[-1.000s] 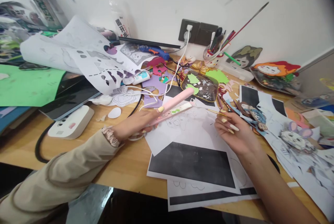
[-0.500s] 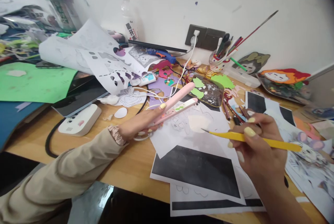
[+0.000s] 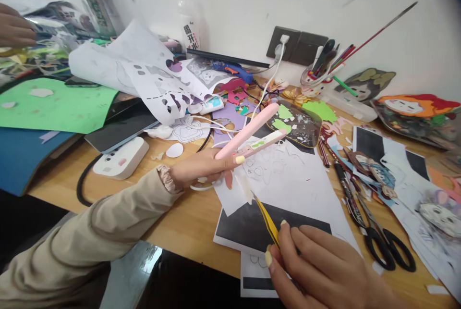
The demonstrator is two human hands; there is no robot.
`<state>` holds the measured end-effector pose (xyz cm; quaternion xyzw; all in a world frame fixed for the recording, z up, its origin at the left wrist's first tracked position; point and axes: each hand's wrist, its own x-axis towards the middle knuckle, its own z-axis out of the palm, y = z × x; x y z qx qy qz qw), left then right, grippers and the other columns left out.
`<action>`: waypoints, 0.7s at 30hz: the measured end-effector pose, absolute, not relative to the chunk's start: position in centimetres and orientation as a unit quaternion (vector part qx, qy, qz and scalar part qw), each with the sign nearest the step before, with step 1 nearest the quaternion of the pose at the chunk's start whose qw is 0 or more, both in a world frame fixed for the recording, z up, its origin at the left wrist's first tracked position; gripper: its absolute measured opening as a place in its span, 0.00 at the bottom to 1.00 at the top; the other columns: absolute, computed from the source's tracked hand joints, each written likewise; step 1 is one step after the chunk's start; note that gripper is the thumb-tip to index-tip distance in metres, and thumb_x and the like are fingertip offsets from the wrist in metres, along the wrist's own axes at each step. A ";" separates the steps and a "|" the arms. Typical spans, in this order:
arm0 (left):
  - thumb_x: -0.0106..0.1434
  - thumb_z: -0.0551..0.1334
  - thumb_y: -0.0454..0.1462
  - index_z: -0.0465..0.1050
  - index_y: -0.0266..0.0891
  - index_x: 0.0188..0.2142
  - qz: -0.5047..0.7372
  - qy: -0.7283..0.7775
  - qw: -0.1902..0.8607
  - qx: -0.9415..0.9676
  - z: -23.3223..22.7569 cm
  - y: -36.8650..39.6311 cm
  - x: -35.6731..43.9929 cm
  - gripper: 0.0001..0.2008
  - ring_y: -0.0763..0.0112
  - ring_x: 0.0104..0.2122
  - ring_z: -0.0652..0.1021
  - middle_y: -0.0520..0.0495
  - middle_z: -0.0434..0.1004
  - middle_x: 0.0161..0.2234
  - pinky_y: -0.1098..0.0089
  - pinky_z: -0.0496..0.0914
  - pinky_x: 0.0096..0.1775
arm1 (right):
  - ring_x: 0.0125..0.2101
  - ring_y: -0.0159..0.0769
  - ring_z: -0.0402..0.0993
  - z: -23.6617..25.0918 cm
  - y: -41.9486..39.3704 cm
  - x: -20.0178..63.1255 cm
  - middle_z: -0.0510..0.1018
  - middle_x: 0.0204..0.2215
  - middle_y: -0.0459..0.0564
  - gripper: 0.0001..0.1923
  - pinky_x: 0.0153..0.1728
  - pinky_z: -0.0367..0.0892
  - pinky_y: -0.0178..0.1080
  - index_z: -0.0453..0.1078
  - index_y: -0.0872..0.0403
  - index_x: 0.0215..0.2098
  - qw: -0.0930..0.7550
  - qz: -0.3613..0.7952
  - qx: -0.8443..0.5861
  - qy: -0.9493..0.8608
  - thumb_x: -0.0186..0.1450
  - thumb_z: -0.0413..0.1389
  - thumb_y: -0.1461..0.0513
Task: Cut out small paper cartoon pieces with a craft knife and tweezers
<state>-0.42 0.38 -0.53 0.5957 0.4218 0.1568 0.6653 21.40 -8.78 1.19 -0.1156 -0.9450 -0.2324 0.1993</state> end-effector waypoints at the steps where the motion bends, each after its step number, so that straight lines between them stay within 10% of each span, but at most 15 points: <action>1: 0.53 0.54 0.49 0.62 0.36 0.24 0.154 0.426 0.666 0.593 -0.5 0.4 -0.5 0.17 0.84 0.12 0.53 0.58 0.55 0.12 0.78 0.46 0.14 | 0.25 0.32 0.69 1.0 -8.8 21.5 0.75 0.23 0.47 0.08 0.24 0.66 0.34 0.65 0.54 0.27 0.197 -0.233 -0.115 -0.945 0.48 0.59 0.65; 21: 0.44 0.63 0.42 0.62 0.36 0.26 0.159 0.449 0.652 0.590 -0.4 0.7 -0.5 0.14 0.84 0.15 0.58 0.58 0.56 0.17 0.80 0.52 0.15 | 0.24 0.33 0.68 1.2 -7.8 21.9 0.74 0.22 0.51 0.08 0.22 0.63 0.36 0.64 0.60 0.34 0.231 -0.117 -0.174 -0.950 0.54 0.52 0.69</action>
